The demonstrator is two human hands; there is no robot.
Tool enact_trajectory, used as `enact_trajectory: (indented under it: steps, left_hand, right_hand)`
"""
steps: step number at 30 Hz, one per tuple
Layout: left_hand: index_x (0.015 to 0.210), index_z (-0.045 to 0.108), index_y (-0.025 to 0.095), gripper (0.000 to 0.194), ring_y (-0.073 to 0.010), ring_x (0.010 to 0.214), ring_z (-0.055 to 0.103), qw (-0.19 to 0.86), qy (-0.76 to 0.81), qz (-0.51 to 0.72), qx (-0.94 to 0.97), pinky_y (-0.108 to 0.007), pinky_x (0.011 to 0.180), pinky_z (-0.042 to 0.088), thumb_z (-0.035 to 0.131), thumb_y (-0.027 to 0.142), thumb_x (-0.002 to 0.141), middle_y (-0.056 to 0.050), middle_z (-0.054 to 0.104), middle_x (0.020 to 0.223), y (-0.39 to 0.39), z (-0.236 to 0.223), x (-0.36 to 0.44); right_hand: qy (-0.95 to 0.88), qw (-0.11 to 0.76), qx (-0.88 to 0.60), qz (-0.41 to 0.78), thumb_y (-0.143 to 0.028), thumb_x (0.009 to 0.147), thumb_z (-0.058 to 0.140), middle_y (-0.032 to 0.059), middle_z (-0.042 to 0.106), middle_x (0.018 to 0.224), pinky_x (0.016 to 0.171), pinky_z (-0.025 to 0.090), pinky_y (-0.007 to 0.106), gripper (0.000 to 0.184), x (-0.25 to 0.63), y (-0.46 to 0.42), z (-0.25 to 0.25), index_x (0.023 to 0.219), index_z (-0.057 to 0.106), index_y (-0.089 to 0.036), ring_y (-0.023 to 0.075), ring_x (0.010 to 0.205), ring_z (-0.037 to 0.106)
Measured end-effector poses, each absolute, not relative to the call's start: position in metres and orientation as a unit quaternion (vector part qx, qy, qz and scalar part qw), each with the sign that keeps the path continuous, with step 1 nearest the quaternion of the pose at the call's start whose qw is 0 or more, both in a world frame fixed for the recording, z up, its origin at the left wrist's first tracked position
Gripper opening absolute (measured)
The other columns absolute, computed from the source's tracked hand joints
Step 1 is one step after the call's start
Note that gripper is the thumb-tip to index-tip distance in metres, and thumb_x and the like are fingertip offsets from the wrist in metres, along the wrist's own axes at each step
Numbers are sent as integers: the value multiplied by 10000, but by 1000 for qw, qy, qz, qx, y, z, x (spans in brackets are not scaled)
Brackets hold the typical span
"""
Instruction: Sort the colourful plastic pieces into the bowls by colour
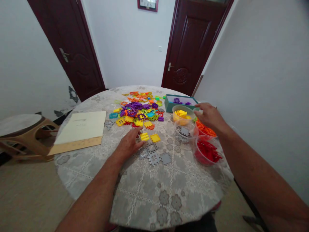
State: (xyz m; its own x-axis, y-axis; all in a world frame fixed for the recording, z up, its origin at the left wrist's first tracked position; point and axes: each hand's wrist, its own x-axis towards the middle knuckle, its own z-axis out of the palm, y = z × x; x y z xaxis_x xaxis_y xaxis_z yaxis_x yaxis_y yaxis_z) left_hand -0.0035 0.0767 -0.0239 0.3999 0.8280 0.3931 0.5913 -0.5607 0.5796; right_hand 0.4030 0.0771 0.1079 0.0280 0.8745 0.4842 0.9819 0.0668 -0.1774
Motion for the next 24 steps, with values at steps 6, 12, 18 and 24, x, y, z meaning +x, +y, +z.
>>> enact_trajectory:
  steps: [6, 12, 18, 24]
  left_hand:
    - [1460, 463, 290, 604, -216, 998, 644, 151, 374, 392, 827, -405, 863, 551, 721, 333, 915, -73, 664, 1191, 71, -21, 3]
    - [1434, 484, 303, 545, -179, 939, 621, 141, 319, 437, 829, -349, 809, 548, 712, 322, 939, -52, 657, 1203, 64, -18, 14]
    - [1487, 434, 296, 628, -202, 984, 634, 140, 323, 417, 838, -373, 853, 567, 722, 376, 934, -75, 646, 1266, 61, -20, 17]
    - [1405, 516, 232, 509, -296, 1210, 606, 84, 368, 337, 863, -492, 1051, 507, 675, 397, 950, -130, 633, 1318, 71, -34, 9]
  right_hand:
    - [-763, 276, -570, 130, -290, 987, 620, 98, 766, 1160, 844, 551, 334, 253, 266, 14, 86, 1213, 697, -206, 193, 895, 720]
    - [-711, 349, -559, 247, -247, 982, 596, 58, 776, 1048, 779, 510, 286, 359, 212, 15, 44, 1337, 629, -204, 167, 850, 711]
    - [-739, 297, -569, 202, -208, 936, 620, 32, 755, 938, 727, 476, 266, 223, 235, 34, 54, 1148, 689, -206, 167, 808, 682]
    - [-716, 238, -656, -31, -174, 955, 560, 116, 760, 1110, 899, 490, 325, 286, 308, 89, 97, 1217, 675, -176, 232, 995, 690]
